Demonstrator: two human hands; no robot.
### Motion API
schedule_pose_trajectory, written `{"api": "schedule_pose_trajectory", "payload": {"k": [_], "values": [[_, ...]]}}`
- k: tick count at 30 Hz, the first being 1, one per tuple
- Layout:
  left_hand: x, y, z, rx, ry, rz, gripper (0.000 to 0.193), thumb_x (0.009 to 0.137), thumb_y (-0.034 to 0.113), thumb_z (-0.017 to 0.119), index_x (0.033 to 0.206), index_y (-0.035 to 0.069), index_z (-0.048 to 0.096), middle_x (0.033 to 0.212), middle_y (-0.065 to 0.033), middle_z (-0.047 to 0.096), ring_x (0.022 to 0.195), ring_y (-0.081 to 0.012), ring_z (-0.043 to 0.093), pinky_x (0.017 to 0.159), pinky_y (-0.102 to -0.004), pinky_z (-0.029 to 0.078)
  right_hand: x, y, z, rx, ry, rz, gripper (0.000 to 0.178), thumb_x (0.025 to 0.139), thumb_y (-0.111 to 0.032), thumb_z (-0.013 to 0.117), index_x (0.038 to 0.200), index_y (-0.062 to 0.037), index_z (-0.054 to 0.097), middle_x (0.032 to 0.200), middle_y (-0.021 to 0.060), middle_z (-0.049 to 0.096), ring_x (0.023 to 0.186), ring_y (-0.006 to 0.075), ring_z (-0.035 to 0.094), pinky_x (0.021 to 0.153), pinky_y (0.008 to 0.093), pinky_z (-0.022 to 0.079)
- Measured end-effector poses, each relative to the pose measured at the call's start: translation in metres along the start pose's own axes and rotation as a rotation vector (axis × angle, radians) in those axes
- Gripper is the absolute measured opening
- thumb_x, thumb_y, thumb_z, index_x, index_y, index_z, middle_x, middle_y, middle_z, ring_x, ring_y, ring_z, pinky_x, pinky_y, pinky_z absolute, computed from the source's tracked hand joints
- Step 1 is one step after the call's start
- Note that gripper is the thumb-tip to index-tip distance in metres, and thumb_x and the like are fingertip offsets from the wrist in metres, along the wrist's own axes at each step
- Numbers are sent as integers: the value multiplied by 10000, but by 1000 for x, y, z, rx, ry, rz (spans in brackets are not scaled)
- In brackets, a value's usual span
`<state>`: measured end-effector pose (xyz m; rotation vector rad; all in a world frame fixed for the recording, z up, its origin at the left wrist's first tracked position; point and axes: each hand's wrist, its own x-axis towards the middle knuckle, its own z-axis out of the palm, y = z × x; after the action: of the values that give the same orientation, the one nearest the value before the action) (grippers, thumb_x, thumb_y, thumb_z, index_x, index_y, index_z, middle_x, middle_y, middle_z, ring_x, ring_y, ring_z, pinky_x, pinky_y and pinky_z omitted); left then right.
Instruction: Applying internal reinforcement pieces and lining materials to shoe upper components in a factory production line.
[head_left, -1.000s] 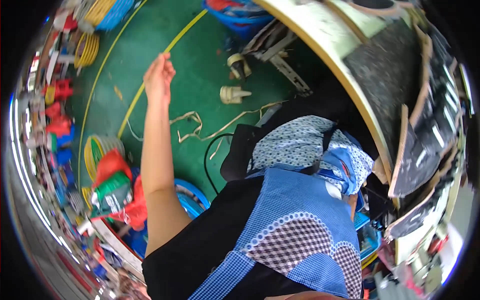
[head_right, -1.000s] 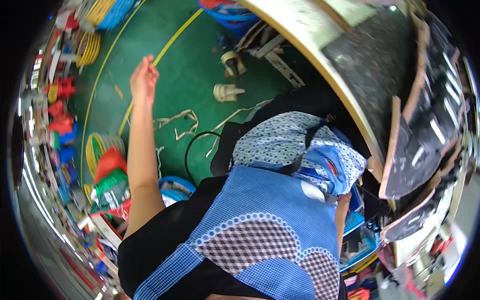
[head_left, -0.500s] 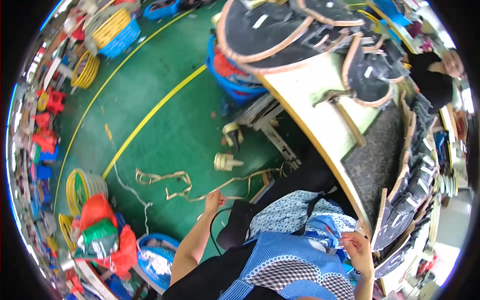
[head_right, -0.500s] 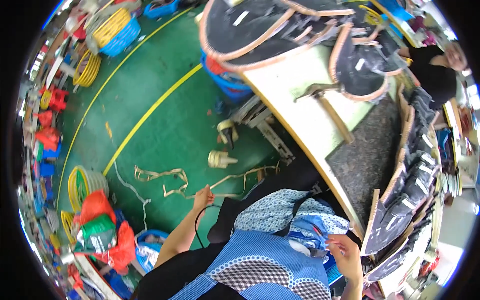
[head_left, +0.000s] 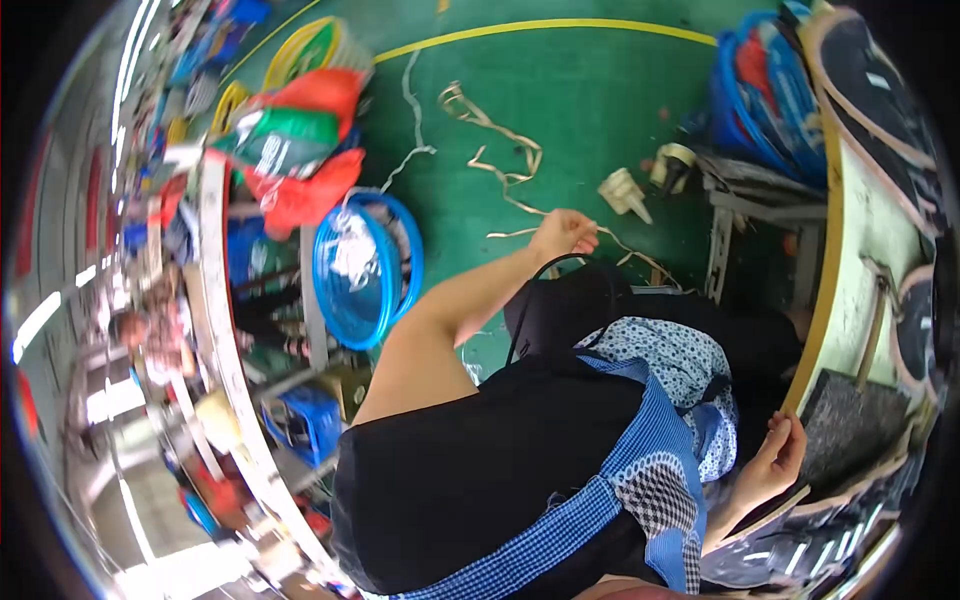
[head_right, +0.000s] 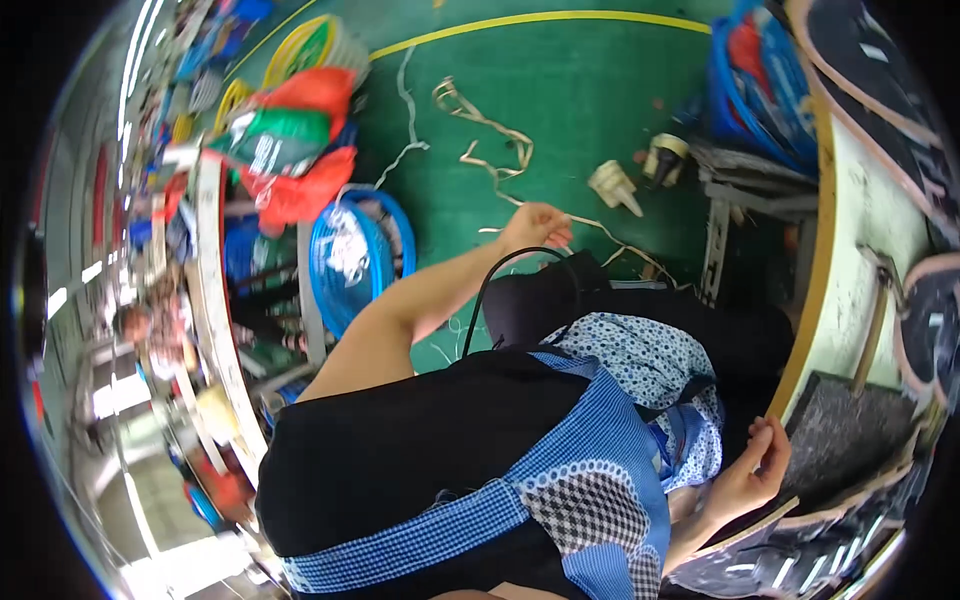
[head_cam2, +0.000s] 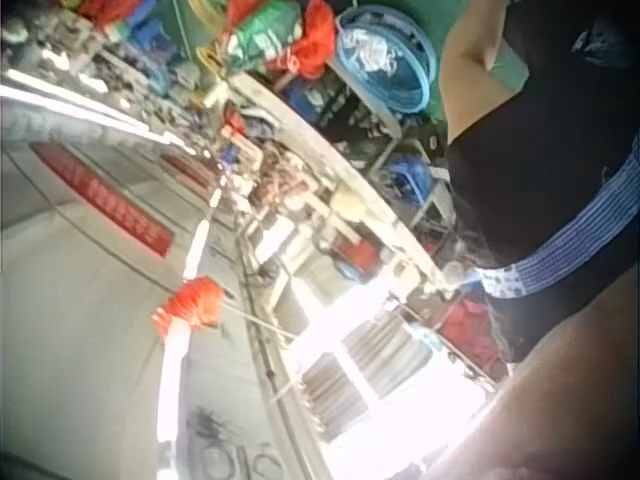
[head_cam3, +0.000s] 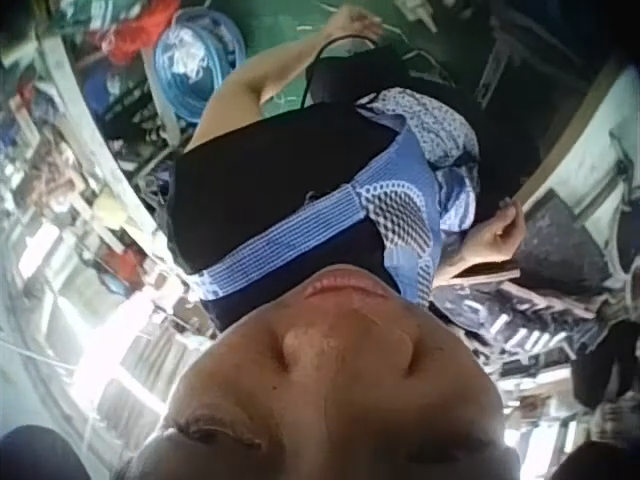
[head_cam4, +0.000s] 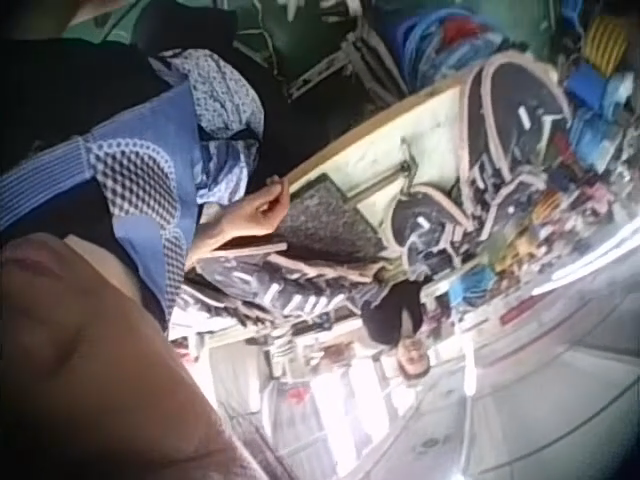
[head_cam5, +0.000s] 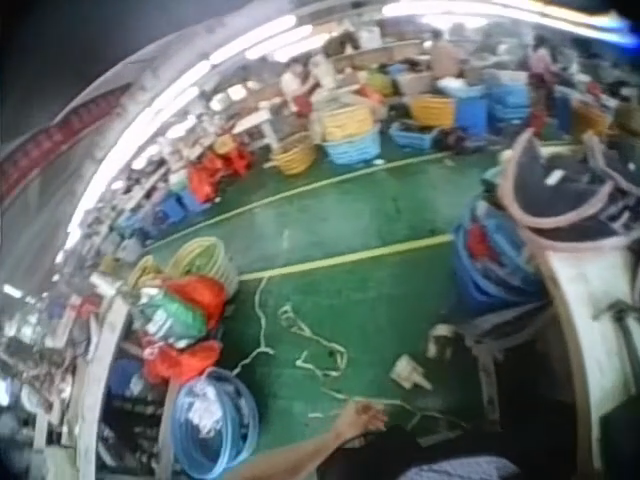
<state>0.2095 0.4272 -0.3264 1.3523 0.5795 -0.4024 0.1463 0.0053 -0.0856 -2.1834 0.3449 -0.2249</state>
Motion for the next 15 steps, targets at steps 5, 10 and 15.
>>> {"api": "schedule_pose_trajectory", "payload": {"k": [5,10,15], "values": [[-137,-78,-33,-80,386,-43,268,1030,223,572,932,-4,674,726,-100,677,605,-139,628,545,-262,505,3,21,17,-13,-59,-277,192,1028,-106,592,1109,35,696,1005,121,719,834,161,684,754,265,574],[-185,-134,-18,-38,730,-158,402,1003,381,562,778,60,651,644,-57,605,550,-137,550,521,-316,432,6,30,-2,114,14,-256,230,1029,-163,604,1146,12,697,1011,97,736,897,139,693,802,235,568],[-212,-137,-23,46,914,-134,480,982,418,582,646,81,523,566,5,422,547,-123,386,523,-342,310,6,31,2,33,63,-252,230,1031,-136,594,1167,28,682,1034,110,721,928,160,698,835,245,574]]}}
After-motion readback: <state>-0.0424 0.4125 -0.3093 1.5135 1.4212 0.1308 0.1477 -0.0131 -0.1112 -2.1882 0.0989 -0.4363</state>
